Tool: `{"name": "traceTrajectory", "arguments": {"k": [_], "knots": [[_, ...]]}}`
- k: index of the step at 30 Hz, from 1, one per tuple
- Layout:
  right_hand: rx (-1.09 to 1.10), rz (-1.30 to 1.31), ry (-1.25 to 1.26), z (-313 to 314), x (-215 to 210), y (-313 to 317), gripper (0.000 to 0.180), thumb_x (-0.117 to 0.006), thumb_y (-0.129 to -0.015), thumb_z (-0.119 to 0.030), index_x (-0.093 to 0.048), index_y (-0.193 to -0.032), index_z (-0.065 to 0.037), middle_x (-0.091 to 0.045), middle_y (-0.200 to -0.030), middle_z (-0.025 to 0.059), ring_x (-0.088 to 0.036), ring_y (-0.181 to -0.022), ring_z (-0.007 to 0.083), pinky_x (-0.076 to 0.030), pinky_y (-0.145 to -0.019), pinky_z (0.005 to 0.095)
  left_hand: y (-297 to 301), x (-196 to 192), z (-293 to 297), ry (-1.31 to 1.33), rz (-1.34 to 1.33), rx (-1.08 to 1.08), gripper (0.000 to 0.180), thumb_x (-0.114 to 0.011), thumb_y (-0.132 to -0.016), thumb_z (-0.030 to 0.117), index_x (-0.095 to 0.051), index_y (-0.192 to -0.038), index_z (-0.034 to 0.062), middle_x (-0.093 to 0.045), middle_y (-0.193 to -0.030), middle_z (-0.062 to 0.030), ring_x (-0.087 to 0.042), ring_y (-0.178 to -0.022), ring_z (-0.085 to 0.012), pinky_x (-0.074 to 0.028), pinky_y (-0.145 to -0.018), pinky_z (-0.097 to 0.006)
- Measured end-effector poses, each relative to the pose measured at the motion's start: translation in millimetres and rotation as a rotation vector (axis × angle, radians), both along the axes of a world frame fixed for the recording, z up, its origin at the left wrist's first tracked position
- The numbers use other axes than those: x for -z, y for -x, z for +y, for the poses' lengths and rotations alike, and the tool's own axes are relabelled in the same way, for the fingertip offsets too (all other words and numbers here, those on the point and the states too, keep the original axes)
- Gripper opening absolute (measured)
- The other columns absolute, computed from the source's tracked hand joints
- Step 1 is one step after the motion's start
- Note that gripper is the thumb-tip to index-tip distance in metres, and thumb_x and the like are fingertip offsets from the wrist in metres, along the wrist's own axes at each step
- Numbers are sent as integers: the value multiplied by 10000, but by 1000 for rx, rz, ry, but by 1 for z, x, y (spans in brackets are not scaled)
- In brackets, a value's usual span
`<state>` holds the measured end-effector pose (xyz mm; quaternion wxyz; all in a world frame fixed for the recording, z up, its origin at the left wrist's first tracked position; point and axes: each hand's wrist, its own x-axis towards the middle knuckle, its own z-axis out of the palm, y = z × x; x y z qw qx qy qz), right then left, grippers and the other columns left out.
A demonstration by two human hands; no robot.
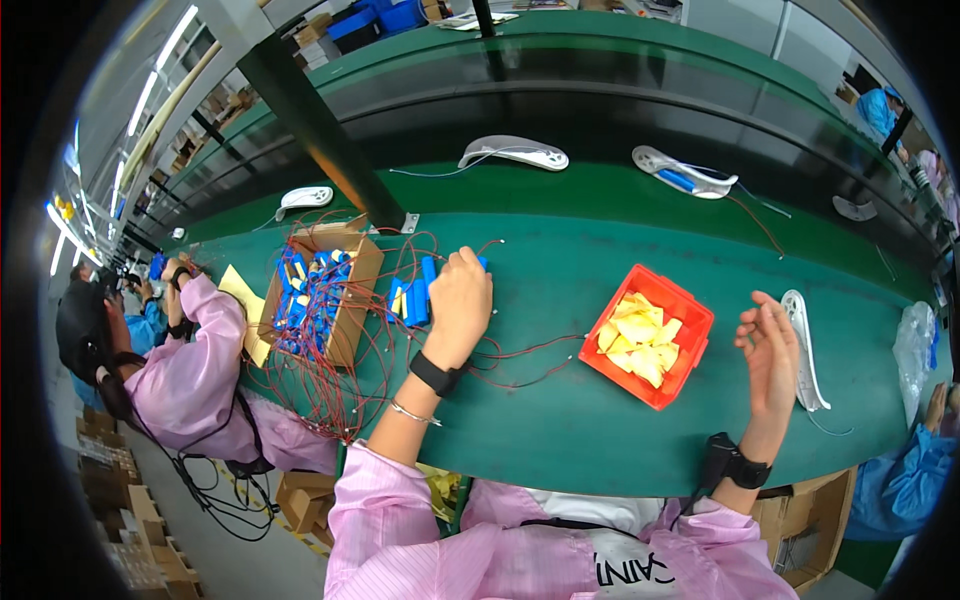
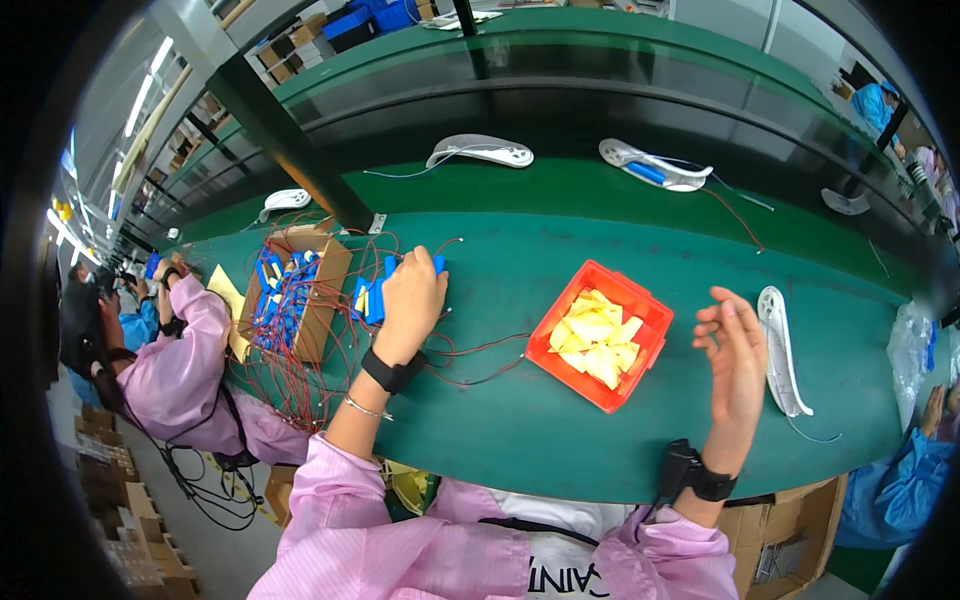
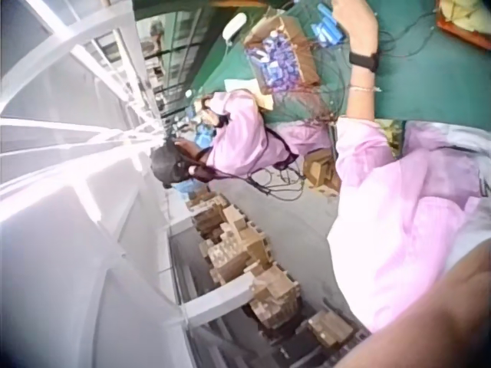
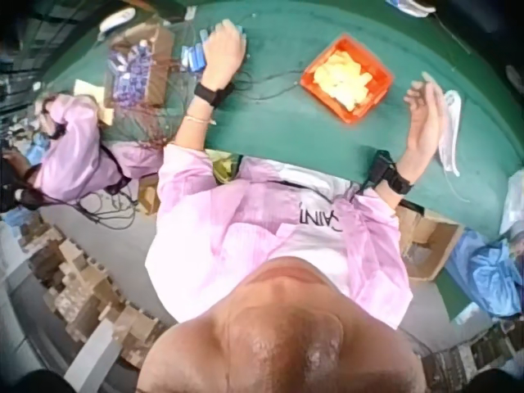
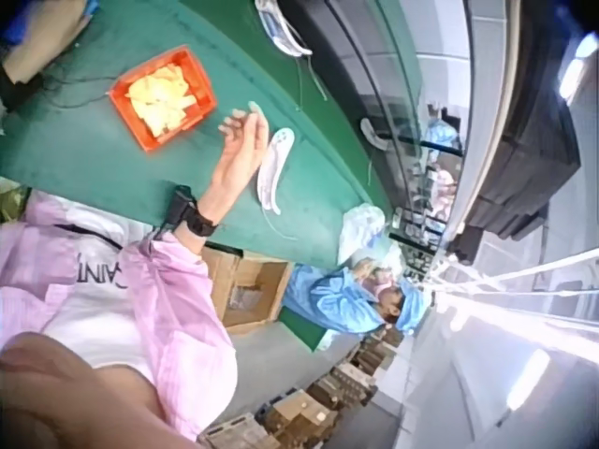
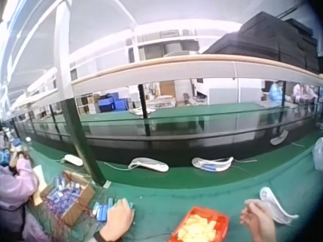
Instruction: Assembling battery units into plastic housings with adhesive strips on a factory production line.
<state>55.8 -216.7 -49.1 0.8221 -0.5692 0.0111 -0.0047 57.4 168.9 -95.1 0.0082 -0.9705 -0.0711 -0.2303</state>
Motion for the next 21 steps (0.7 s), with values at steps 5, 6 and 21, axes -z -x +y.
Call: {"name": "traceTrajectory", "arguments": {"k": [5, 6, 21], "knots": [[52, -138, 240, 56, -41, 26, 251, -534, -970, -156, -616, -1130, 20, -665, -910, 71, -601, -808, 99, -489, -739, 250, 9, -79, -33, 751, -183, 163, 298, -666, -873, 179, -537, -1048, -24, -626, -715, -101, -630, -597, -182, -488, -549, -316], [27, -190, 271, 70, -47, 31, 266, -531, -971, -152, -615, -1145, 30, -672, -932, 81, -608, -832, 105, -493, -762, 256, 24, -100, -45, 935, -285, 240, 264, -649, -891, 129, -526, -1068, -23, -607, -787, -64, -589, -619, -89, -472, -535, -250], [127, -211, -285, 76, -60, 48, 339, -539, -977, -182, -549, -1215, 59, -631, -1117, 153, -633, -988, 218, -537, -871, 364, 80, -107, -148, 857, -93, 618, 405, -668, -838, 30, -569, -1231, 29, -581, -1064, -115, -565, -638, -90, -410, -465, -234]]}}
